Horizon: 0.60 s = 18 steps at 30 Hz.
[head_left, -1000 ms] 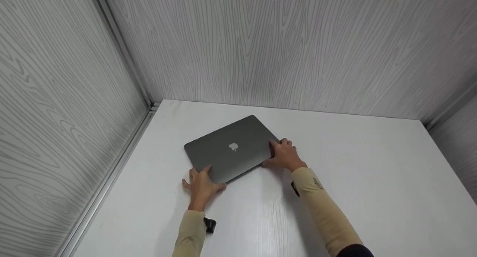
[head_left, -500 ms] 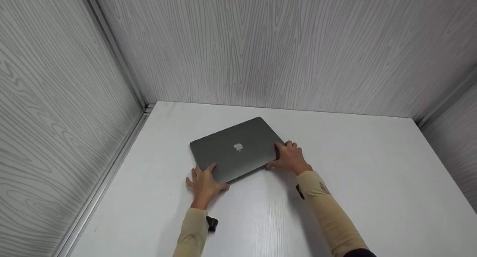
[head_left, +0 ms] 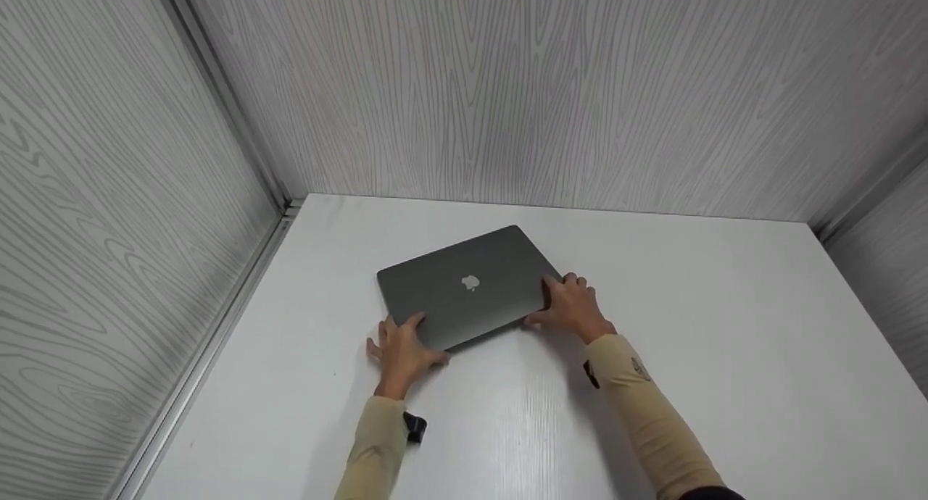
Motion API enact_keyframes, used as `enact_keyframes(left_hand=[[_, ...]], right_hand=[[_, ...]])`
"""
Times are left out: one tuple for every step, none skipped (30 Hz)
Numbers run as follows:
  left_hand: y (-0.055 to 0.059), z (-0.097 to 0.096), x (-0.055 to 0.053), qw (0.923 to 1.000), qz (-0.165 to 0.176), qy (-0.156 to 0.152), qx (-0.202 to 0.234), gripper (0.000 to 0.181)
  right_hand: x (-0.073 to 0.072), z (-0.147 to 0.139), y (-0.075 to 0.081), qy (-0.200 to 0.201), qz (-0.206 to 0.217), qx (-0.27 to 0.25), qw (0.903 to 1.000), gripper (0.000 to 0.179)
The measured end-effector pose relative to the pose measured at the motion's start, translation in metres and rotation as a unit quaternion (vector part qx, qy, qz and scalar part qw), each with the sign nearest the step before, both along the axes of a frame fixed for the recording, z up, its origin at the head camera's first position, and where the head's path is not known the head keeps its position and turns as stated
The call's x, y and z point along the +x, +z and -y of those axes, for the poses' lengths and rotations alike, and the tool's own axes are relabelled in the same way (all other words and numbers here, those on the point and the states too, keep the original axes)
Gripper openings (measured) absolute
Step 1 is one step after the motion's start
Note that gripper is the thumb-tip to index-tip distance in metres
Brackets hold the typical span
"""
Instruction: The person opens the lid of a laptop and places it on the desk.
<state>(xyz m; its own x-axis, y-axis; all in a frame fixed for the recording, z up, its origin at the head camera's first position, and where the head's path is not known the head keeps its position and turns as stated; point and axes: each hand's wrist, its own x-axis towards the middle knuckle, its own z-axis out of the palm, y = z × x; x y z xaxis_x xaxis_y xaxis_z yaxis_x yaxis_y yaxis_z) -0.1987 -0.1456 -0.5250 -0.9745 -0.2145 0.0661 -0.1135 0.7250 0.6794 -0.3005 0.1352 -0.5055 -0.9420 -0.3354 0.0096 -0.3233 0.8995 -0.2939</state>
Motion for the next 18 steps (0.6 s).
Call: enact_keyframes(left_hand=[[0.000, 0.000, 0.000, 1.0000, 0.000, -0.002, 0.001, 0.082], [0.000, 0.000, 0.000, 1.0000, -0.001, -0.004, 0.001, 0.082], [0.000, 0.000, -0.001, 1.0000, -0.002, -0.007, 0.000, 0.082], [0.000, -0.001, -0.001, 0.9999, -0.003, -0.010, -0.001, 0.081], [-0.001, -0.001, -0.002, 0.9999, -0.004, -0.012, -0.002, 0.081], [-0.001, -0.002, -0.002, 0.9999, -0.004, -0.014, -0.003, 0.081], [-0.002, -0.002, -0.003, 0.9998, -0.005, -0.016, -0.005, 0.082], [-0.002, -0.002, -0.003, 0.9998, -0.007, -0.018, -0.007, 0.082], [-0.003, -0.003, -0.003, 0.9997, -0.008, -0.019, -0.009, 0.082], [-0.003, -0.003, -0.004, 0.9997, -0.010, -0.020, -0.010, 0.082], [-0.004, -0.004, -0.004, 0.9996, -0.012, -0.021, -0.012, 0.082], [-0.004, -0.004, -0.004, 0.9996, -0.015, -0.022, -0.013, 0.082], [-0.004, -0.005, -0.005, 0.9994, -0.017, -0.024, -0.015, 0.081], [-0.004, -0.005, -0.005, 0.9993, -0.019, -0.027, -0.016, 0.081], [-0.004, -0.006, -0.005, 0.9992, -0.020, -0.029, -0.018, 0.081], [-0.004, -0.005, -0.006, 0.9991, -0.020, -0.032, -0.019, 0.081], [-0.004, -0.005, -0.006, 0.9990, -0.019, -0.034, -0.020, 0.080], [-0.003, -0.004, -0.006, 0.9990, -0.017, -0.037, -0.020, 0.080]], right_hand=[[0.001, -0.001, 0.000, -0.001, -0.001, 0.000, 1.0000, 0.095], [0.002, -0.002, 0.000, -0.003, -0.003, 0.000, 1.0000, 0.095], [0.002, -0.002, 0.000, -0.005, -0.003, -0.002, 1.0000, 0.094], [0.003, -0.003, -0.001, -0.008, -0.005, -0.002, 1.0000, 0.094], [0.004, -0.004, 0.000, -0.010, -0.006, -0.002, 0.9999, 0.095], [0.004, -0.005, 0.000, -0.012, -0.006, -0.003, 0.9999, 0.095], [0.005, -0.005, 0.000, -0.014, -0.006, -0.004, 0.9999, 0.095], [0.006, -0.006, -0.001, -0.015, -0.006, -0.004, 0.9999, 0.095], [0.007, -0.006, -0.001, -0.016, -0.006, -0.003, 0.9998, 0.096], [0.007, -0.007, -0.002, -0.016, -0.008, -0.002, 0.9998, 0.096], [0.008, -0.007, -0.002, -0.017, -0.008, -0.001, 0.9998, 0.096], [0.010, -0.008, -0.003, -0.018, -0.009, -0.001, 0.9998, 0.095], [0.011, -0.009, -0.003, -0.021, -0.010, -0.001, 0.9997, 0.095], [0.011, -0.009, -0.003, -0.023, -0.011, 0.000, 0.9997, 0.095], [0.012, -0.010, -0.003, -0.025, -0.014, 0.002, 0.9996, 0.095], [0.013, -0.010, -0.003, -0.029, -0.016, 0.004, 0.9995, 0.094], [0.014, -0.010, -0.002, -0.032, -0.016, 0.004, 0.9994, 0.094], [0.015, -0.009, -0.002, -0.035, -0.016, 0.006, 0.9993, 0.094]])
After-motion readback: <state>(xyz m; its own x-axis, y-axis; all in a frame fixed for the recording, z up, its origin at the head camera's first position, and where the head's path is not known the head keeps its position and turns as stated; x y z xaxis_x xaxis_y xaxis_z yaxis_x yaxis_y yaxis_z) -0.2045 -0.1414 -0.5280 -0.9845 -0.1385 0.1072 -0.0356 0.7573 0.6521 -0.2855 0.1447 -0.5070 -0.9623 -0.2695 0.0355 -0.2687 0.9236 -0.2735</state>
